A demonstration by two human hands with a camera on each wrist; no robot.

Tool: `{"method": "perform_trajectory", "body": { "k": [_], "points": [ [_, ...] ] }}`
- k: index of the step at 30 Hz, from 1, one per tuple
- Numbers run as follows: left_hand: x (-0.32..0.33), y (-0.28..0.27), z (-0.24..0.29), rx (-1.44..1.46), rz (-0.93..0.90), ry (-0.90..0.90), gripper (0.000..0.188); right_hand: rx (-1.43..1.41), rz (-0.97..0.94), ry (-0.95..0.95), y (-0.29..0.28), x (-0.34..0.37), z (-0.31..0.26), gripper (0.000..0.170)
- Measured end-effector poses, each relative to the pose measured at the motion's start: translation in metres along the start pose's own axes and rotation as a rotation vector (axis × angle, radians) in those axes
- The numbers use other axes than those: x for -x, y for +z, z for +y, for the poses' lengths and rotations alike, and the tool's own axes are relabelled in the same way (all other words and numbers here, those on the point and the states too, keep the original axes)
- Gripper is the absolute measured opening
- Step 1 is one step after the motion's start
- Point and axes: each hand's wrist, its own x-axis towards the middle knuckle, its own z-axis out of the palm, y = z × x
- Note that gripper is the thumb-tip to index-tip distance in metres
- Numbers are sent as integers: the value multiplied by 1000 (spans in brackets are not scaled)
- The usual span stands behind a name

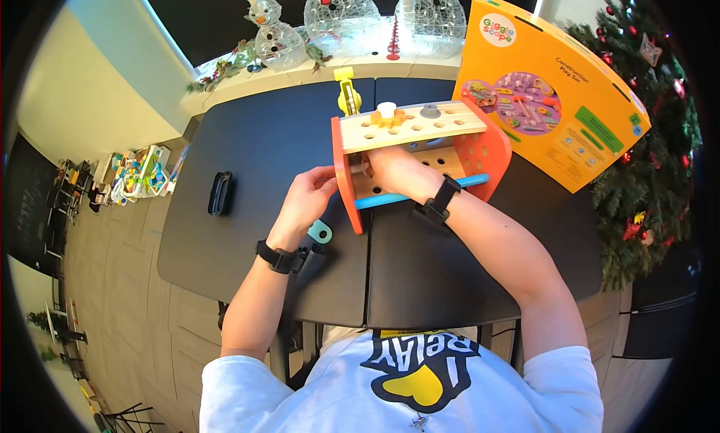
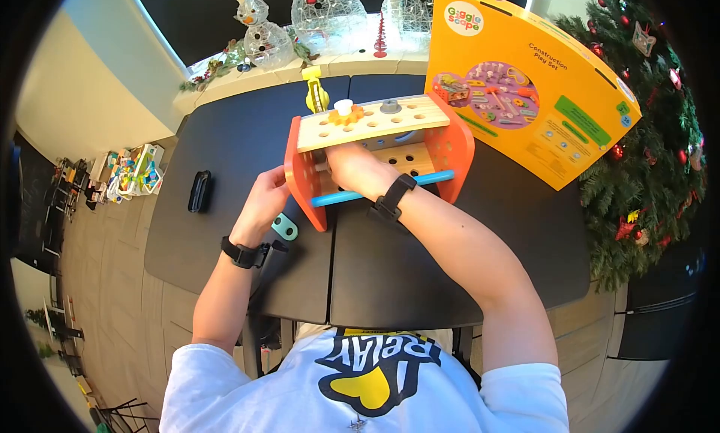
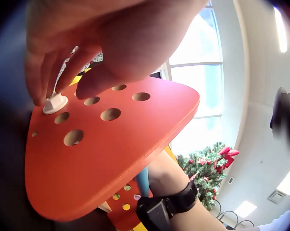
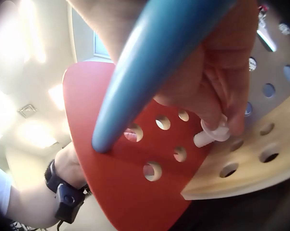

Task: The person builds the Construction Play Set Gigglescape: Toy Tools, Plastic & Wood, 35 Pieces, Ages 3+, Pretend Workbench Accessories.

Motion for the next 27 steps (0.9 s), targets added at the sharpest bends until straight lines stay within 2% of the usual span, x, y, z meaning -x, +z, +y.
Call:
{"method": "perform_trajectory", "body": {
  "k": [4,10,15,20,25,27],
  "points": [
    [0,2,-1,17,14,-13,36,-198,35,-3,3,1,0,15],
    [-2,4,-5,27,27,-9,36,-253,48,-20,10,-6,10,13],
    [-3,5,-9,56,34,2,37,-62,117,-182,19,-12,26,12],
    [-1,7,-9,51,37,-10,38,30,89,-119,9,-5,13,11],
    [1,7,-6,48,29,-12,38,140,21,-56,13,-12,20,18],
    [1,7,-5,45,30,-17,38,184,29,-85,14,-12,23,20]
  ]
}}
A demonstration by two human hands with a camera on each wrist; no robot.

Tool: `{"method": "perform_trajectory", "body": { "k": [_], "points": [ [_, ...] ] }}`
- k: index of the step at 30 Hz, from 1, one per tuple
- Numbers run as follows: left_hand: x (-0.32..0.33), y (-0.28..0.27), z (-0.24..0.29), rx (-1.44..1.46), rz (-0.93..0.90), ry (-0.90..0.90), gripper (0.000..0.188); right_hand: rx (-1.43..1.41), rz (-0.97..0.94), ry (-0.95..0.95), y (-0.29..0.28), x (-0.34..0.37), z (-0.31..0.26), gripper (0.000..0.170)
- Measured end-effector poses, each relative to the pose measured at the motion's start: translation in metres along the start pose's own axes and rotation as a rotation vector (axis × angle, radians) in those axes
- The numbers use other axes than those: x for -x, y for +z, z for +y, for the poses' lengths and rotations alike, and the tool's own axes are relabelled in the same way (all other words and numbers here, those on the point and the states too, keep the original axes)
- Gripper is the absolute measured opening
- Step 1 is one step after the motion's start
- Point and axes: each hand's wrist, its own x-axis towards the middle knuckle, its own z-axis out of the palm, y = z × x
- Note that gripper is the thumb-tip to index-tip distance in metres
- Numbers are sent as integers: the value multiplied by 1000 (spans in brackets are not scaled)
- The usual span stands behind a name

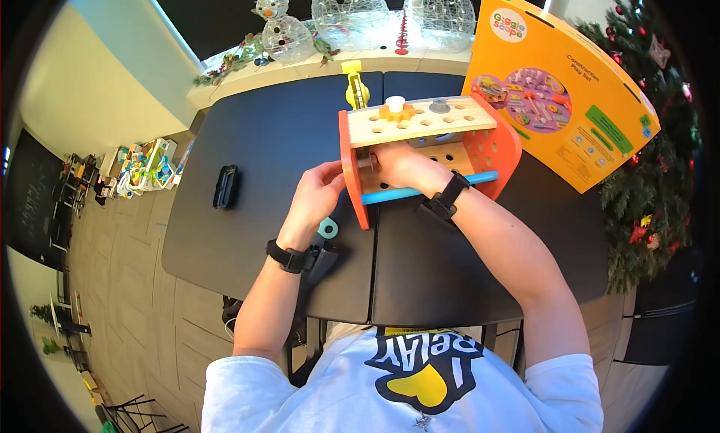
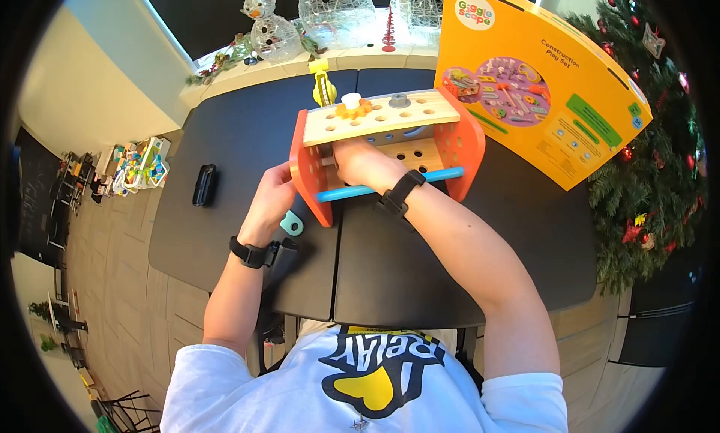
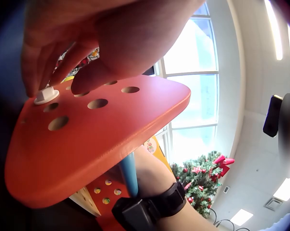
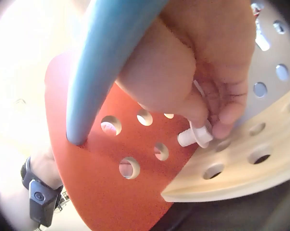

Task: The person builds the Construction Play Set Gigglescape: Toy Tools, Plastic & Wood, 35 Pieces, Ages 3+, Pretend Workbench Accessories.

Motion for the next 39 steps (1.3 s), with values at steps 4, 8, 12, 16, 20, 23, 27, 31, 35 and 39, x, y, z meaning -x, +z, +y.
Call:
{"method": "perform_trajectory", "body": {
  "k": [4,8,12,16,20,23,27,31,35,39],
  "points": [
    [0,1,-1,21,-3,7,37,-81,51,-12,7,-2,6,24],
    [-2,0,-3,12,-2,5,37,-170,-10,40,-7,2,-10,30],
    [-4,-1,-5,11,1,6,37,-13,18,20,10,-7,5,34],
    [-1,-1,1,-14,0,-9,37,44,59,62,14,-5,4,31],
    [0,-1,4,-17,-1,-7,38,20,-114,139,-6,-3,-8,22],
    [-1,-1,0,-38,16,-8,39,11,-87,83,-3,-6,-5,16],
    [-1,-2,1,-72,26,-2,40,187,-197,91,2,-13,-1,21],
    [-4,-1,-2,-66,23,-15,41,139,-216,153,-1,-14,-6,32],
    [-1,-1,1,-73,17,-16,42,44,-183,143,-7,-9,-10,48],
    [-5,-3,-4,-67,15,-14,42,18,-209,151,-10,-9,-11,47]
  ]
}}
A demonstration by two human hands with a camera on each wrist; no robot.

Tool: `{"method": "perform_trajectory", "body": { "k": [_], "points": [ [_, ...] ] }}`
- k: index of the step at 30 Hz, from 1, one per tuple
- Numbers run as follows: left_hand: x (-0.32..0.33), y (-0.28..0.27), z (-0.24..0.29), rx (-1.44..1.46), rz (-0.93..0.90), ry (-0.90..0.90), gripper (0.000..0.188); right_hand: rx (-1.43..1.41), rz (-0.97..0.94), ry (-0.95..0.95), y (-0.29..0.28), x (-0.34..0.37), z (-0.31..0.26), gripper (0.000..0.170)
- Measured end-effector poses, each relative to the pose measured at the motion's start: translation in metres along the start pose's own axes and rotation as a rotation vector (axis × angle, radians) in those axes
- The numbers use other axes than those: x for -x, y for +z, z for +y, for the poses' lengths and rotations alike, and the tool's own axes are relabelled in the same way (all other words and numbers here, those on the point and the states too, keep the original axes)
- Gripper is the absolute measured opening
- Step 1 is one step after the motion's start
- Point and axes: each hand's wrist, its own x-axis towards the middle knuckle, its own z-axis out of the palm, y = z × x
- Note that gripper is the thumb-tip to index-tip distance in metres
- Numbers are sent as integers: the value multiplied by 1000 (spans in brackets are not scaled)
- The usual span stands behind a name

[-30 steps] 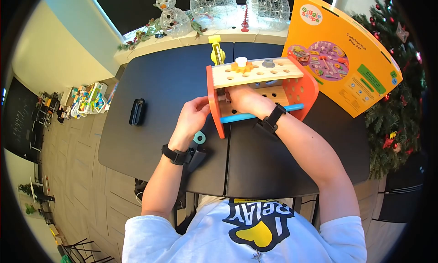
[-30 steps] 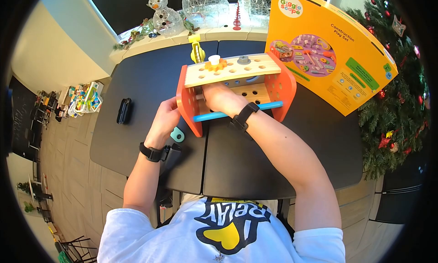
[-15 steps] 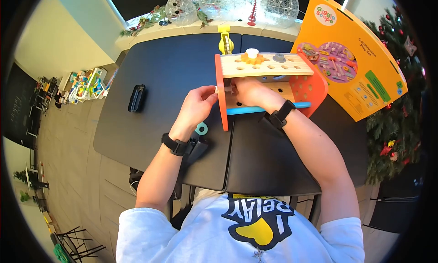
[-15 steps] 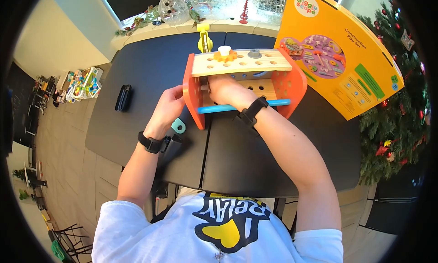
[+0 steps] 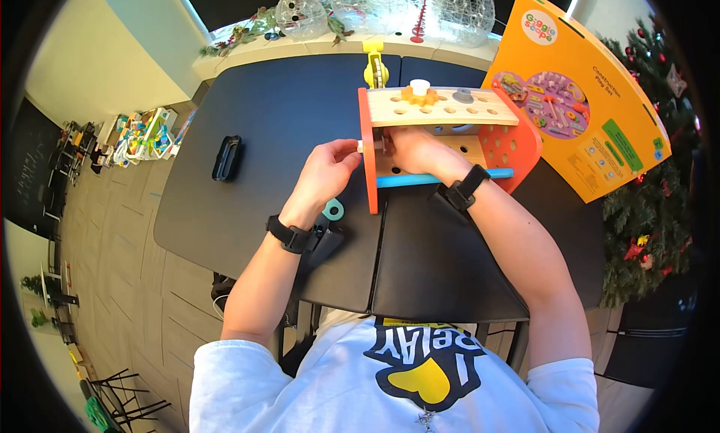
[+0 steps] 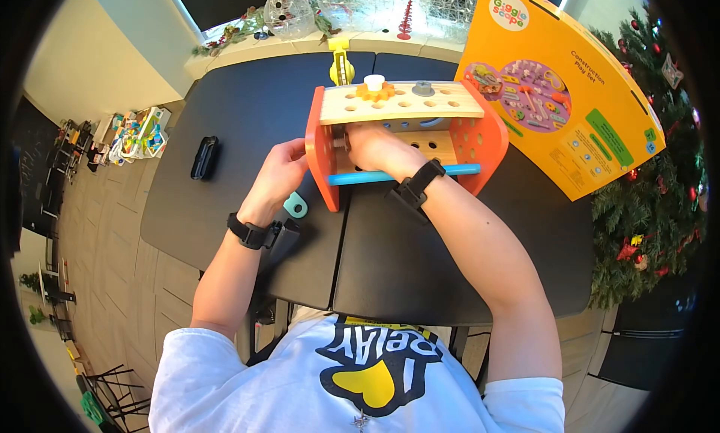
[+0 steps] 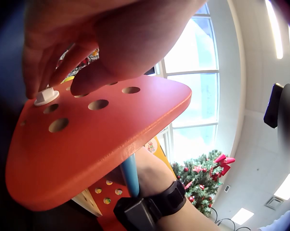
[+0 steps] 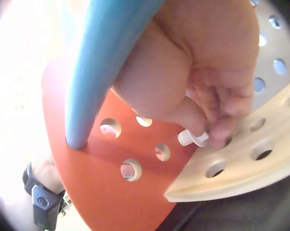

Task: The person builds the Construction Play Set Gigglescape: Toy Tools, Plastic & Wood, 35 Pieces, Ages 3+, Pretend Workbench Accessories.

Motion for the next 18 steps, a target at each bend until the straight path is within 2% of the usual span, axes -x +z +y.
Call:
{"method": "perform_trajectory", "body": {
  "k": [3,6,9,12,18],
  "points": [
    [1,0,3,-11,1,0,42,72,45,-31,9,-7,9,24],
    [-1,1,0,-2,-1,0,43,167,-31,39,11,-12,8,27],
    [0,0,1,70,8,-14,42,12,128,-50,16,-9,17,29],
    [-2,-1,1,88,-1,-28,42,12,121,-42,14,-7,15,29],
    [-1,1,0,68,1,-9,42,208,-31,39,8,-8,0,31]
  ]
}}
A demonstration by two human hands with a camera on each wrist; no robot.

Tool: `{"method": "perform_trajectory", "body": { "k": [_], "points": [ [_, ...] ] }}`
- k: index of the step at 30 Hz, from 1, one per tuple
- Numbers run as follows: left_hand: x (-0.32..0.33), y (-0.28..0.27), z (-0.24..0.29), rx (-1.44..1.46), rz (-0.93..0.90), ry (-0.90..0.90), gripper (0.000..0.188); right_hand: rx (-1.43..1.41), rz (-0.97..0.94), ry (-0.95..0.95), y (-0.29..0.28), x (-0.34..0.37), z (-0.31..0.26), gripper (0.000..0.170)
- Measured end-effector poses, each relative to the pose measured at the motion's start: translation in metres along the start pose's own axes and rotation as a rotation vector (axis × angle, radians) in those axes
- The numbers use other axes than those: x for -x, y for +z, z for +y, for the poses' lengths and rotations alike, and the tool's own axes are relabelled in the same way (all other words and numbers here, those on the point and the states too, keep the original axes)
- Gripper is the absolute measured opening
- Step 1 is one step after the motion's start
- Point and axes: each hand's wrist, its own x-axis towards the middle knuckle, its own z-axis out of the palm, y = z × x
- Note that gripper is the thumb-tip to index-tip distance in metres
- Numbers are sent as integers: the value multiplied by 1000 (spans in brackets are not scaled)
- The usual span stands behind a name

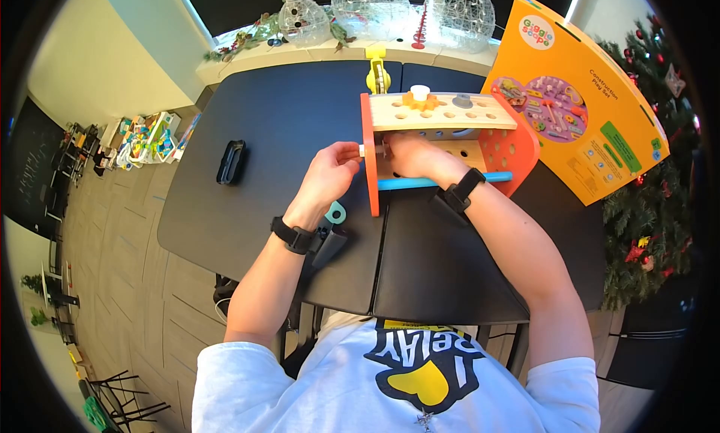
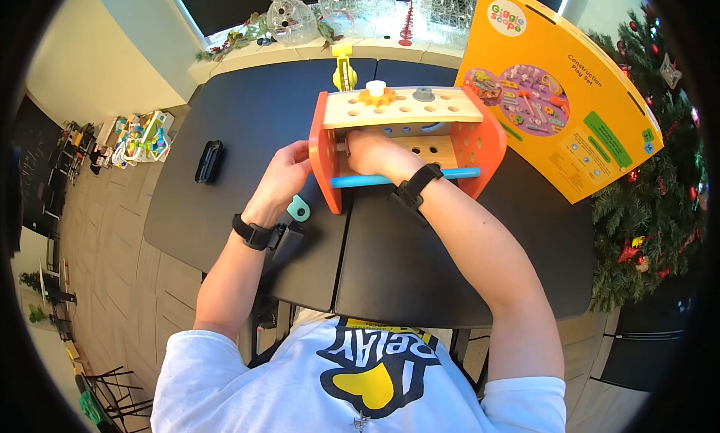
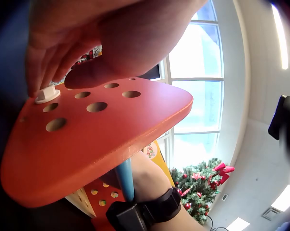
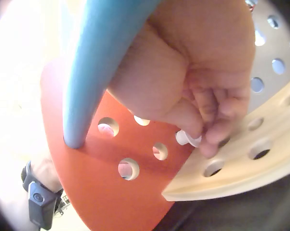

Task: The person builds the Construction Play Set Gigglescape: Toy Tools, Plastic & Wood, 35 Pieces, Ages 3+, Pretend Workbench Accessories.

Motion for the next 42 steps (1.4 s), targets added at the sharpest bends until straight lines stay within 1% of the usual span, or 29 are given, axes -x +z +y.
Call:
{"method": "perform_trajectory", "body": {
  "k": [3,6,9,12,15,19,21,24,27,30,35,37,42],
  "points": [
    [1,1,5,0,9,-25,45,17,-22,-7,-1,2,-1,34],
    [3,1,7,2,4,-14,45,-116,140,-84,17,-6,13,37],
    [4,2,7,4,14,-16,45,-223,247,-158,8,7,4,36],
    [4,2,6,7,8,-9,44,-222,307,-230,11,2,10,29],
    [4,2,7,6,3,-16,43,-339,270,-169,1,12,0,22],
    [5,4,9,-10,13,-23,42,-375,261,-175,3,11,4,21],
    [5,5,10,-27,13,-28,42,-338,254,-148,6,7,6,23],
    [6,5,12,-20,10,-16,42,-76,134,-89,15,-7,15,26],
    [5,3,6,-8,9,-11,42,-184,330,-172,18,2,8,30],
    [6,4,7,18,12,-17,42,-331,243,-202,-5,21,-5,33],
    [6,5,8,-1,11,-1,40,-358,251,-205,-4,19,-2,34],
    [6,5,7,7,8,3,40,-346,250,-200,-3,18,-1,33],
    [9,7,12,-6,13,0,40,-201,184,-127,-2,14,1,28]
  ]
}}
